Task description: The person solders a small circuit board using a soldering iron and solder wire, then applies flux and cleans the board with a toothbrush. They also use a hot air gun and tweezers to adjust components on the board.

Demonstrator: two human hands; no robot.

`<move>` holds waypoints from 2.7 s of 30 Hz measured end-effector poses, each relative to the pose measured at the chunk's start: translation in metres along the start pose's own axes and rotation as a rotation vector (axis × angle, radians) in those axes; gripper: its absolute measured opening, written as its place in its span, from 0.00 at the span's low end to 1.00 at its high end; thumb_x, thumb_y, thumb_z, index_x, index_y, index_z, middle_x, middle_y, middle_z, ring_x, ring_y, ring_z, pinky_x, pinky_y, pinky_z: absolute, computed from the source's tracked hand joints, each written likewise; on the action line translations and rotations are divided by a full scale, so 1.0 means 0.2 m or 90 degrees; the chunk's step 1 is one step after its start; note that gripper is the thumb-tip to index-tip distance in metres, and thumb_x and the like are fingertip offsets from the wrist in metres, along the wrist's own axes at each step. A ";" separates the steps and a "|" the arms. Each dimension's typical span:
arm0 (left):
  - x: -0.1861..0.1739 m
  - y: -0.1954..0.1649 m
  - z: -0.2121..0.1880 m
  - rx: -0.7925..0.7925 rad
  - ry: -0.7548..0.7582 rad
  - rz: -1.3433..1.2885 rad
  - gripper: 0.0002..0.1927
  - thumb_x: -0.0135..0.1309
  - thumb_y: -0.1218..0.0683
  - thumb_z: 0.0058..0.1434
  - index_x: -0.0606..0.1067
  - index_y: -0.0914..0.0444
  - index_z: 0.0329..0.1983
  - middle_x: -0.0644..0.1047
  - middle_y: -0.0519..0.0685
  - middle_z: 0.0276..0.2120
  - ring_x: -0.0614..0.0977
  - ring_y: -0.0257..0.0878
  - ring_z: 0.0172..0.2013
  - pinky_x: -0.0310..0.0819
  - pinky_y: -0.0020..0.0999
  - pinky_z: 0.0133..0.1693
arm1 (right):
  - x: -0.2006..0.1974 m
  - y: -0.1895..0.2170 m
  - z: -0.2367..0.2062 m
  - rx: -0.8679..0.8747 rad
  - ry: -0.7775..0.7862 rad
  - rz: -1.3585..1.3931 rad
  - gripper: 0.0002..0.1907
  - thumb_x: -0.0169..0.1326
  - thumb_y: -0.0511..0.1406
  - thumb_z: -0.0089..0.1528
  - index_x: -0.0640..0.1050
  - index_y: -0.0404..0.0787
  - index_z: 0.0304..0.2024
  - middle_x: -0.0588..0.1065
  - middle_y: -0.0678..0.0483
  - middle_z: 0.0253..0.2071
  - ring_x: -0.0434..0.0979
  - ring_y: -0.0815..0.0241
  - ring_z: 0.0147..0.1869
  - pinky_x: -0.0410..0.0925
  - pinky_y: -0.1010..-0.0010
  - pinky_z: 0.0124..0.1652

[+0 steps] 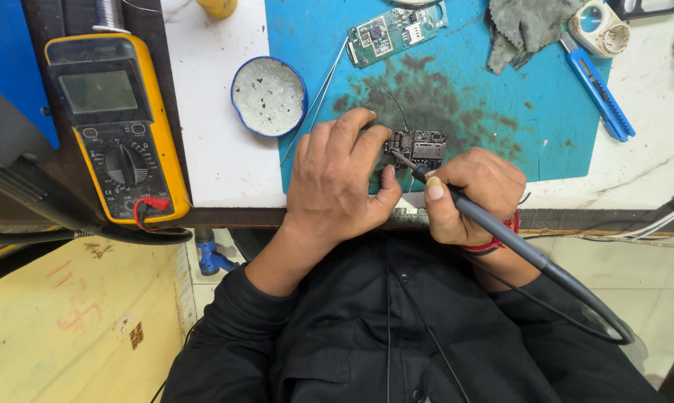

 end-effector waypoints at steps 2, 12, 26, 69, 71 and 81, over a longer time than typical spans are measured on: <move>0.00 0.00 0.00 0.001 0.003 0.001 0.21 0.62 0.51 0.54 0.76 0.62 0.51 0.73 0.51 0.55 0.75 0.47 0.49 0.68 0.43 0.49 | 0.00 0.00 0.00 0.007 0.001 -0.001 0.07 0.55 0.33 0.66 0.72 0.37 0.34 0.74 0.50 0.26 0.73 0.52 0.27 0.64 0.66 0.28; -0.01 -0.01 0.00 0.001 0.004 0.003 0.21 0.62 0.52 0.54 0.77 0.61 0.51 0.72 0.51 0.55 0.75 0.48 0.50 0.68 0.43 0.49 | -0.01 0.01 0.00 0.011 0.003 0.004 0.08 0.54 0.33 0.67 0.72 0.37 0.35 0.75 0.50 0.28 0.74 0.53 0.28 0.65 0.66 0.29; -0.01 -0.01 0.00 0.001 0.000 0.009 0.20 0.62 0.52 0.54 0.78 0.60 0.51 0.72 0.51 0.55 0.75 0.47 0.49 0.68 0.43 0.49 | -0.01 0.01 0.00 0.012 0.002 0.004 0.08 0.54 0.34 0.68 0.72 0.36 0.35 0.76 0.50 0.28 0.75 0.53 0.29 0.66 0.67 0.30; -0.01 0.00 0.01 0.000 0.000 0.011 0.20 0.62 0.52 0.54 0.78 0.59 0.50 0.73 0.50 0.55 0.76 0.47 0.50 0.68 0.43 0.49 | 0.00 0.02 0.00 0.004 0.008 -0.028 0.07 0.57 0.32 0.64 0.72 0.37 0.33 0.73 0.50 0.26 0.73 0.51 0.28 0.65 0.64 0.29; -0.01 0.00 0.01 0.000 0.000 0.011 0.20 0.62 0.52 0.54 0.78 0.59 0.50 0.73 0.50 0.55 0.75 0.47 0.50 0.68 0.43 0.49 | 0.00 0.02 0.00 0.007 0.009 -0.029 0.07 0.57 0.32 0.64 0.72 0.38 0.33 0.73 0.50 0.26 0.73 0.50 0.28 0.65 0.64 0.29; -0.01 -0.01 0.00 -0.003 0.003 0.009 0.20 0.62 0.53 0.54 0.78 0.59 0.51 0.73 0.50 0.55 0.75 0.47 0.50 0.68 0.43 0.49 | 0.00 0.03 0.00 -0.002 0.012 -0.034 0.07 0.57 0.32 0.64 0.72 0.37 0.33 0.73 0.50 0.26 0.73 0.50 0.28 0.65 0.64 0.29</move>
Point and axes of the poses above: each hand's wrist, its own z-axis towards the middle knuckle, its own x-axis out of the palm, y = z × x, the point moved 1 cm from there along z, towards the middle knuckle
